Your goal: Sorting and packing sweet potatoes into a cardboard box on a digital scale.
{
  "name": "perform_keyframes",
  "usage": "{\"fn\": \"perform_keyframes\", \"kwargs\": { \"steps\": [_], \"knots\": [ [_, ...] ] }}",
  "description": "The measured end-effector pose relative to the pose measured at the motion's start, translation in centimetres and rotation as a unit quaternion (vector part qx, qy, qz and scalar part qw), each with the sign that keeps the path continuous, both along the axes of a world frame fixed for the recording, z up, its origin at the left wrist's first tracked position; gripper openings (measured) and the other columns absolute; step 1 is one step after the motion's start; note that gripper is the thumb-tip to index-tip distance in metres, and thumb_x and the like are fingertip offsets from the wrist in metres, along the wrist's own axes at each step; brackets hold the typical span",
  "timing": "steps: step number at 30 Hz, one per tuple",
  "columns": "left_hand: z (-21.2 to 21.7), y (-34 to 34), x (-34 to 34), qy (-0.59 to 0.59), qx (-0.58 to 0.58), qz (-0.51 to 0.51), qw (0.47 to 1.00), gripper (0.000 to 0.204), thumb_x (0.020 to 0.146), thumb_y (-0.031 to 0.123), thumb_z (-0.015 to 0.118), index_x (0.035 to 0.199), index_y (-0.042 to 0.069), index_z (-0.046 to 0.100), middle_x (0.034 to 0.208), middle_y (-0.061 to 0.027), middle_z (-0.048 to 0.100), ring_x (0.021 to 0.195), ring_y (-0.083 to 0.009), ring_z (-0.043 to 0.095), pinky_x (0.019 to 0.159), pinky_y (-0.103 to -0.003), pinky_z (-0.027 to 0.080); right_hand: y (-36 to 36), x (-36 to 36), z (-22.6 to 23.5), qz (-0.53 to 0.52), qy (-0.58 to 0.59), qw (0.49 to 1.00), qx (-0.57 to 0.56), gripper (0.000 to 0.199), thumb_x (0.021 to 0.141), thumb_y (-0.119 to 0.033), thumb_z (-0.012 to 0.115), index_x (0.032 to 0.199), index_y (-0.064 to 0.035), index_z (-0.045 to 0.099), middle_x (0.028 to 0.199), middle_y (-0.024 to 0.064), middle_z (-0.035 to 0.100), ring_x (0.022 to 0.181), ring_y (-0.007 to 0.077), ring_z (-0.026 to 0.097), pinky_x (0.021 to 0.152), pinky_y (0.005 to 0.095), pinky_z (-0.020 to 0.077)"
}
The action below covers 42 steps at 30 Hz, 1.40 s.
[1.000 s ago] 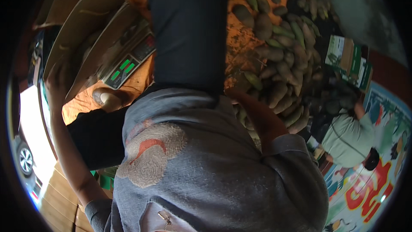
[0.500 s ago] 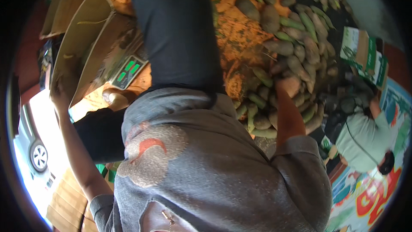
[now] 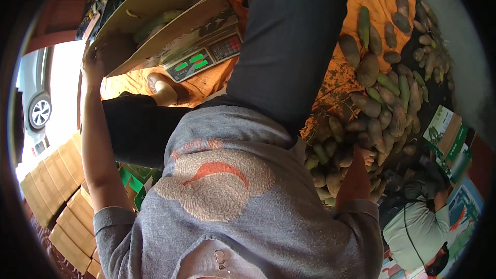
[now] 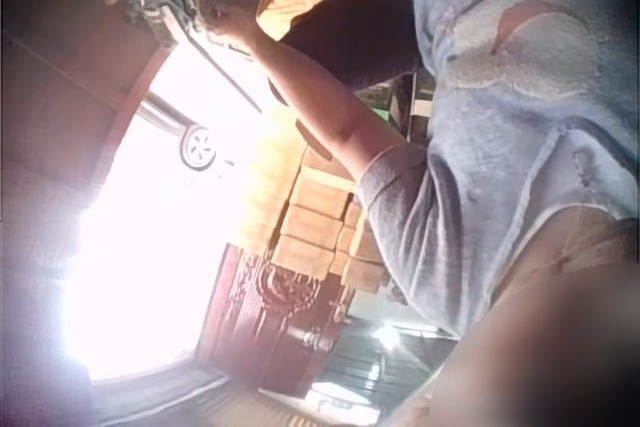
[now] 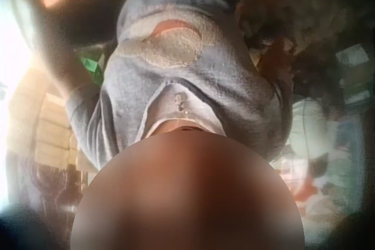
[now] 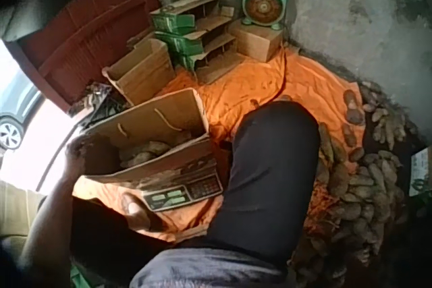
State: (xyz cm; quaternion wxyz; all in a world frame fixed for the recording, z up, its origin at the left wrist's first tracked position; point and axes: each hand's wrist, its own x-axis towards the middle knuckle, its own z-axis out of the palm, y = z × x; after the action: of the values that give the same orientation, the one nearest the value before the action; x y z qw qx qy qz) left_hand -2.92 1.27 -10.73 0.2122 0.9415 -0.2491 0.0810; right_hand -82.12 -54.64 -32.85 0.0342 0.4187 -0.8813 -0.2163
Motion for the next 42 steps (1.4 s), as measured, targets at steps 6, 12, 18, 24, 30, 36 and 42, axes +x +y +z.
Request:
{"fn": "perform_keyframes", "kwargs": {
  "steps": [6, 12, 18, 24, 30, 36, 42],
  "knots": [
    [-0.2, -0.9, 0.5, 0.015, -0.037, 0.019, 0.999, 0.024, 0.095, 0.018, 0.06, 0.115, 0.016, 0.072, 0.115, -0.0085, 0.072, 0.107, -0.0274, 0.068, 0.091, -0.036, 0.052, -1.1, -1.3, -0.1, -0.012, -0.092, 0.996, -0.009, 0.109, 0.072, -0.044, 0.086, 0.142, -0.0049, 0.013, 0.136, 0.0245, 0.043, 0.123, 0.0426, 0.049, 0.099, 0.0596, 0.0488],
    [1.8, -2.2, 0.2, -0.009, -0.106, 0.002, 0.994, 0.022, 0.093, 0.018, 0.063, 0.113, 0.013, 0.073, 0.113, -0.0107, 0.072, 0.103, -0.0273, 0.07, 0.087, -0.036, 0.055, 2.9, 7.8, 1.5, 0.034, -0.064, 0.995, -0.072, 0.1, 0.062, -0.04, 0.091, 0.134, -0.0071, 0.03, 0.129, 0.0256, 0.051, 0.117, 0.0434, 0.057, 0.099, 0.0542, 0.0502],
    [6.3, -6.6, -2.2, 0.01, -0.063, -0.122, 0.99, 0.022, 0.092, 0.012, 0.061, 0.11, 0.007, 0.073, 0.111, -0.015, 0.071, 0.101, -0.0325, 0.07, 0.09, -0.038, 0.054, 1.5, 18.8, 6.8, 0.357, -0.275, 0.884, -0.125, 0.1, 0.06, -0.037, 0.091, 0.137, -0.0035, 0.038, 0.137, 0.025, 0.051, 0.125, 0.0426, 0.052, 0.101, 0.0505, 0.046],
    [7.7, -9.4, -3.7, 0.154, 0.078, -0.214, 0.962, 0.024, 0.093, 0.015, 0.061, 0.113, 0.005, 0.071, 0.11, -0.0162, 0.071, 0.102, -0.0342, 0.067, 0.091, -0.04, 0.053, -8.3, 33.1, 19.9, 0.592, -0.318, 0.683, -0.287, 0.091, 0.067, -0.022, 0.091, 0.14, 0.0, 0.042, 0.138, 0.0227, 0.051, 0.129, 0.0394, 0.05, 0.109, 0.045, 0.0401],
    [5.7, -8.5, -4.9, 0.166, 0.13, -0.215, 0.954, 0.021, 0.094, 0.024, 0.06, 0.104, 0.008, 0.068, 0.088, -0.0137, 0.071, 0.082, -0.0361, 0.069, 0.072, -0.045, 0.056, -3.7, 54.2, 36.9, 0.697, -0.467, 0.465, -0.284, 0.082, 0.076, -0.017, 0.087, 0.14, 0.0027, 0.041, 0.138, 0.0188, 0.051, 0.13, 0.029, 0.05, 0.112, 0.0407, 0.0399],
    [4.1, -7.4, -5.2, 0.152, 0.208, -0.245, 0.934, 0.013, 0.092, 0.017, 0.058, 0.09, 0.009, 0.068, 0.078, -0.0137, 0.069, 0.072, -0.033, 0.07, 0.064, -0.043, 0.057, 14.5, 69.5, 40.2, 0.807, -0.518, 0.283, -0.019, 0.08, 0.068, -0.001, 0.084, 0.139, -0.0143, 0.049, 0.134, 0.0084, 0.055, 0.123, 0.0213, 0.056, 0.104, 0.0403, 0.049],
    [4.2, -7.2, -5.7, 0.144, 0.158, -0.253, 0.943, 0.013, 0.085, 0.009, 0.056, 0.083, 0.006, 0.069, 0.076, -0.0143, 0.07, 0.072, -0.0326, 0.071, 0.064, -0.041, 0.058, 24.7, 77.4, 30.0, 0.913, -0.341, 0.103, 0.199, 0.084, 0.058, -0.008, 0.082, 0.135, -0.0085, 0.049, 0.13, 0.013, 0.057, 0.123, 0.0351, 0.053, 0.107, 0.0427, 0.0442]
  ]
}}
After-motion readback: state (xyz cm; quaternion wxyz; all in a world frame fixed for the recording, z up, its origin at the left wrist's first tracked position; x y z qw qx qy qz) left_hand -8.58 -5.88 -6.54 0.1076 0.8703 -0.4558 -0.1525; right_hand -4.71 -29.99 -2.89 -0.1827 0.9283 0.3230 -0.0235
